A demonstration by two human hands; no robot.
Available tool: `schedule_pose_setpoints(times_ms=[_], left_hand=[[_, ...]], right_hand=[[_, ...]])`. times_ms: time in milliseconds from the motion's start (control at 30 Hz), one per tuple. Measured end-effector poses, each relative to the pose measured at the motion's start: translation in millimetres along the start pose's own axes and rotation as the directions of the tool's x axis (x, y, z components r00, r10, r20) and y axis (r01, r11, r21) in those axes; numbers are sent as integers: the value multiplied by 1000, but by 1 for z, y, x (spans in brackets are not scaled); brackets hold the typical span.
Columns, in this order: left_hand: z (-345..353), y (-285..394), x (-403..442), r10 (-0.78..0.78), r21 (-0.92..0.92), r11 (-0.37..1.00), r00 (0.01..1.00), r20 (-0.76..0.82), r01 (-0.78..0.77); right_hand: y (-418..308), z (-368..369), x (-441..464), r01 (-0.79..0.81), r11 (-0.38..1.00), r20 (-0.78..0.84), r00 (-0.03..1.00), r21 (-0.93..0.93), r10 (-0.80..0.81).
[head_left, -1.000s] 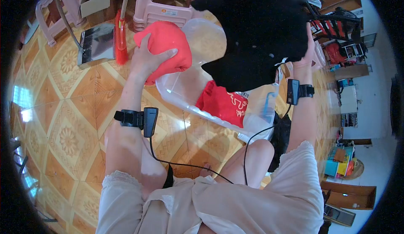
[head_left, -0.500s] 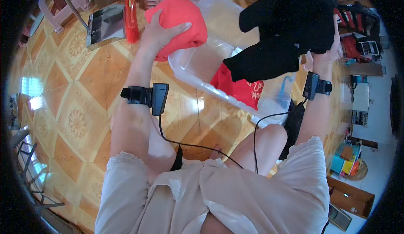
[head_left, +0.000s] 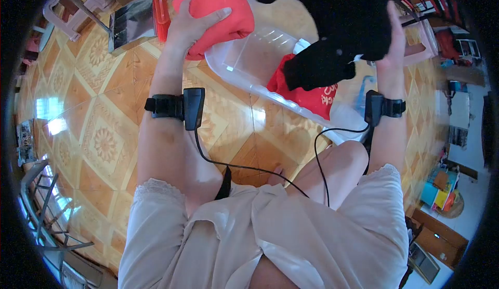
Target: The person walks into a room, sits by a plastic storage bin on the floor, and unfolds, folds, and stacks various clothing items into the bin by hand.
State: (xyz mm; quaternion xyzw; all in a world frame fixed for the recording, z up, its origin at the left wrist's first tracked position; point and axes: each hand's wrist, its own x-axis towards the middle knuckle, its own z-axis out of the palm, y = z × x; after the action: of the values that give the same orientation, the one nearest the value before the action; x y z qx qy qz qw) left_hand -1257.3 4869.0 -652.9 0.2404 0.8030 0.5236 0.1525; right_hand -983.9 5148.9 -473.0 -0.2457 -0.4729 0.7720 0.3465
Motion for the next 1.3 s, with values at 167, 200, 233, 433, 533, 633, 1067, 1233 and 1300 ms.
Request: schedule_pose_setpoints(times_ms=[167,200,233,433,533,633,1067,1233,1300], left_hand=[[-1,9,-7,-5,2,1000,1000,-14,5],[-2,14,-8,-8,8,1000,1000,-24,8],[-1,15,-10,-9,8,1000,1000,-12,9],[2,5,-4,3,-57,998,1000,-17,-4],[1,14,-7,-27,-13,1000,999,-39,26],[2,7,-3,-30,-98,995,1000,4,30],[3,27,-9,-69,-180,980,994,81,82],[3,47,-23,-91,-122,988,994,64,99],[2,46,-23,-93,-137,985,993,74,103]], right_hand=[[72,-134,20,269,-215,22,669,-939,743],[79,-142,1,378,-219,39,569,-900,821],[87,-174,-5,561,-216,185,571,-799,800],[110,-187,14,204,-258,-40,707,-944,706],[142,-198,20,161,-407,-175,720,-899,672],[183,-222,7,23,-33,-4,753,-999,658],[67,-122,-29,-170,572,34,944,-802,328],[-45,-152,-69,-173,720,-120,985,-672,124],[-90,-181,-100,-114,770,-260,963,-628,-69]])
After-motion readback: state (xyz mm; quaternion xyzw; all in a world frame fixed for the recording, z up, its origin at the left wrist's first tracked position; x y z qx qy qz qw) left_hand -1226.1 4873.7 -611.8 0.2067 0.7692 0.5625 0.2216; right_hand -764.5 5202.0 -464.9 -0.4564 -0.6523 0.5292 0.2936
